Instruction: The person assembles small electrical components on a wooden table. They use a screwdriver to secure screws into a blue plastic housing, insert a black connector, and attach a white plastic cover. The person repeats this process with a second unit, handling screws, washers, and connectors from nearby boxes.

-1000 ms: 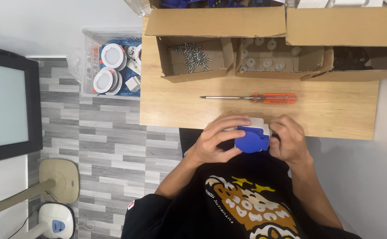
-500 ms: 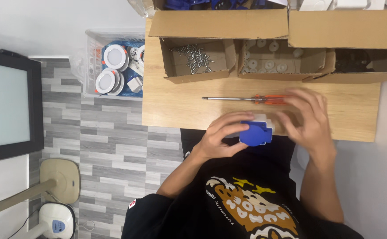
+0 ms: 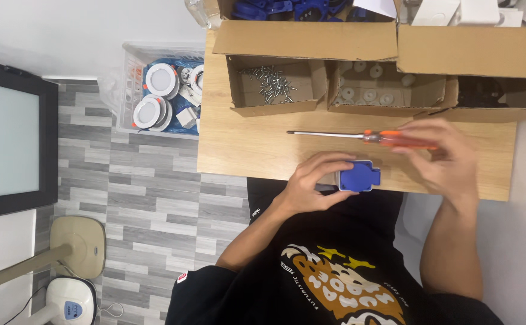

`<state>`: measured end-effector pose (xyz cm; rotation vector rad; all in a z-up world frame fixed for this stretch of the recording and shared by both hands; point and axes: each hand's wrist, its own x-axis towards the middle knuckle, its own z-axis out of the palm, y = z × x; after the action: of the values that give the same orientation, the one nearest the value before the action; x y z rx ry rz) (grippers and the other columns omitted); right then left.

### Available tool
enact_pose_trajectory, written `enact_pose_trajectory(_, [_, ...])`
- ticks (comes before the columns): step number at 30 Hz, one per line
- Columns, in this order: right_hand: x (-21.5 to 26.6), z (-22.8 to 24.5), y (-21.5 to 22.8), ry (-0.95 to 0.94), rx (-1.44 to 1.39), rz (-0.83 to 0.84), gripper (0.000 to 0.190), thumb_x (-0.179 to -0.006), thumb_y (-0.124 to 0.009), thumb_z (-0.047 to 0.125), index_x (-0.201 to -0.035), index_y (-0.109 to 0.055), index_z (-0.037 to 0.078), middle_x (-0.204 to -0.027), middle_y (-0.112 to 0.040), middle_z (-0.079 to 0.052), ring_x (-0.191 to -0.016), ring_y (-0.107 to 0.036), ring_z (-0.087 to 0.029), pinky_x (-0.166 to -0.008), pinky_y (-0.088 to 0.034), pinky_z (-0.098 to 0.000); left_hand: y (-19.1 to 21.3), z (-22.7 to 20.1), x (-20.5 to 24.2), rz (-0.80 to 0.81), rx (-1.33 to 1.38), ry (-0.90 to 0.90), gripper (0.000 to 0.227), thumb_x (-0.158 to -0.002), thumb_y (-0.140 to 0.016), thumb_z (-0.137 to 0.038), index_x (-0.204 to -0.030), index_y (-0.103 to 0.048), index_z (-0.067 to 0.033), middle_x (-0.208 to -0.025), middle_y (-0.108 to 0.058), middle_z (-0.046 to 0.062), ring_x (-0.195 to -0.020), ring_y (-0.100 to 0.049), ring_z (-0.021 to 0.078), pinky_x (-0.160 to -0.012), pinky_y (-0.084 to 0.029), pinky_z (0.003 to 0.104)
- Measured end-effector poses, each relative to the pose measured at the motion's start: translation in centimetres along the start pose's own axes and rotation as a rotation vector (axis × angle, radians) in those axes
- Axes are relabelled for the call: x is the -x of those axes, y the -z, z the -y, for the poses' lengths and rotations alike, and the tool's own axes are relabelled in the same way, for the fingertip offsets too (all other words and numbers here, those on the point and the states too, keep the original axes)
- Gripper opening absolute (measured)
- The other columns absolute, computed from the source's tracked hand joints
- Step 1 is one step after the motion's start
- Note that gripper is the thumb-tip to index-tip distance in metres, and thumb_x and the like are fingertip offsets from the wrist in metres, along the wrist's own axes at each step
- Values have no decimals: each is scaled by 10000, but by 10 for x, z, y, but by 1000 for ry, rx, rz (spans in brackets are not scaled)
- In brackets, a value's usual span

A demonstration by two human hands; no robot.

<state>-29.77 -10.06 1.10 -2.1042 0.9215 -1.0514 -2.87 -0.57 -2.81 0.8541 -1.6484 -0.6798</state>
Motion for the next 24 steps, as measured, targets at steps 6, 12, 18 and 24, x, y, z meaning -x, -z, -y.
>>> enact_pose_trajectory(6, [-24,21,16,151,-187,-187,334,-1069,-746,49,-1264,-542,-130,-1204,-678,-416,-1047,-773,-492,-847,-694,-482,-3,-2,2,-50,-57,15,546,-933,-938,-245,-1365,-663,-56,-1399,-724,162,-1302,-746,309,-1166,-628,422])
enact_pose_trajectory(12, [-65,53,-1,283,-95,-252,344,-1120,-778,81,-1314,-561,-102,-1248,-688,-439,-1179,-769,-562,-1039,-672,-571,-5,4,8,-42,-95,22,532,-996,-873,-249,-1428,-616,-77,-1455,-695,158,-1337,-726,329,-1167,-626,438])
enact_pose_trajectory(18, [-106,64,-31,372,126,-59,277,-1072,-905,-126,-1234,-686,-174,-1242,-765,-393,-1200,-770,-503,-1097,-624,-520,-1,-2,4,-47,-82,57,540,-975,-896,-249,-1412,-626,-82,-1452,-702,151,-1349,-725,310,-1199,-601,426])
enact_pose_trajectory(24, [-123,58,-50,453,196,3,261,-1118,-853,-107,-1286,-659,-153,-1263,-759,-349,-1184,-762,-452,-1039,-643,-457,0,-3,4,-52,-97,67,520,-995,-865,-274,-1412,-624,-80,-1459,-700,148,-1353,-718,299,-1197,-595,418])
